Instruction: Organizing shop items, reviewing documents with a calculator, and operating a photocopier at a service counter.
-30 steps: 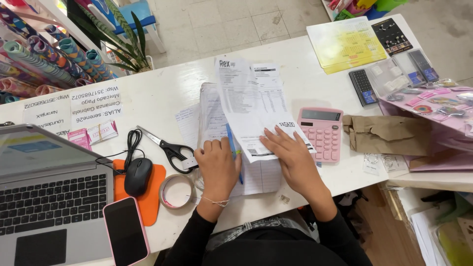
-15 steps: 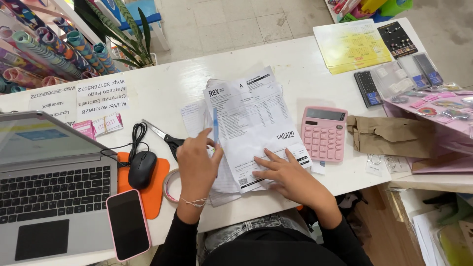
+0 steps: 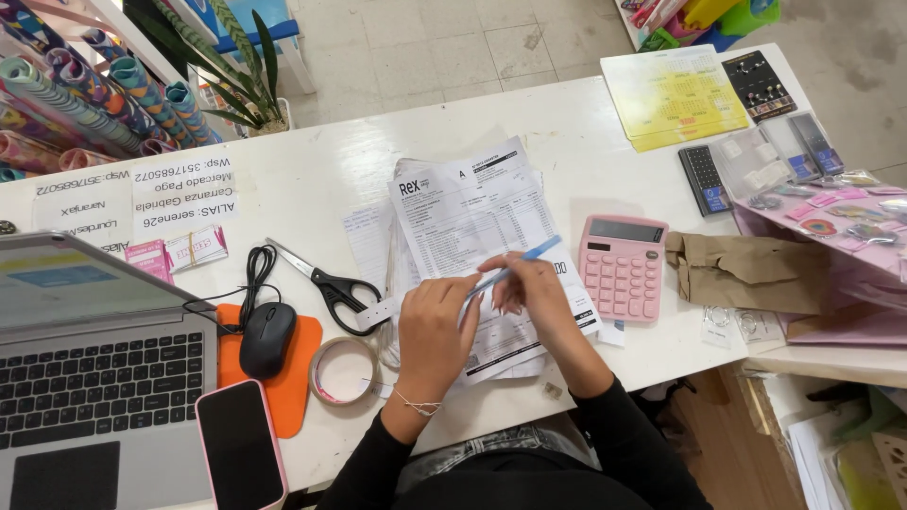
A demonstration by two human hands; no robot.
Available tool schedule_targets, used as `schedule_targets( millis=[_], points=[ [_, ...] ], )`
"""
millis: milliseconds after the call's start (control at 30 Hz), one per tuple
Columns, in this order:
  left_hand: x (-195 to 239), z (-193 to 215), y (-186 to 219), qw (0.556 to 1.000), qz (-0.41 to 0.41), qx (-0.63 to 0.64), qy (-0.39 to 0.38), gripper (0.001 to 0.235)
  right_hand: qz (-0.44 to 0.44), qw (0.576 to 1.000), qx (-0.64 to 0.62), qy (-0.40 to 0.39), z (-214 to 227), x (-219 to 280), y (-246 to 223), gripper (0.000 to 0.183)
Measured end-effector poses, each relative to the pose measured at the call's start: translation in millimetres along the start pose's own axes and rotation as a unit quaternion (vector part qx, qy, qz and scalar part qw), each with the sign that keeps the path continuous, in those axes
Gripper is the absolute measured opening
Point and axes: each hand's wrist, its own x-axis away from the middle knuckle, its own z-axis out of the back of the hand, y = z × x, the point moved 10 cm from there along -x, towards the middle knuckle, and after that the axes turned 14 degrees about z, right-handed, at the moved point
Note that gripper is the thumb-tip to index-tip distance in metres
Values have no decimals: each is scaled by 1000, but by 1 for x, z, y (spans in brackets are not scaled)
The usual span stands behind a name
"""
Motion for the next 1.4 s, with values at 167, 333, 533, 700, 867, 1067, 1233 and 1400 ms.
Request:
schedule_targets(
  millis=[167, 333, 533, 700, 867, 1067, 1233, 1400],
  points=[
    [-2, -22, -20, 999, 2, -40, -28, 46, 59, 984, -32, 167, 29, -18, -20, 24],
    [4, -45, -22, 990, 36, -41, -131, 50, 113, 968, -17, 223, 27, -32, -18, 16],
    [8, -58, -26, 989, -9, -128, -72, 56, 87, 982, 0, 167, 7, -38, -9, 27],
    [6, -57, -26, 989, 2, -139, -55, 53, 123, 974, 116, 147, -1, -37, -16, 10],
    [5, -59, -27, 986, 6, -153, -59, 54, 144, 969, 181, 85, -13, -40, -22, 9],
    [4, -58, -26, 984, 11, -163, -65, 56, 154, 961, 221, 57, -19, -42, -25, 8],
    [3, -57, -26, 986, 10, -151, -68, 58, 156, 957, 229, 84, -13, -40, -25, 9],
    [3, -55, -26, 988, 11, -141, -62, 56, 155, 952, 213, 158, 4, -37, -29, 13]
  ],
)
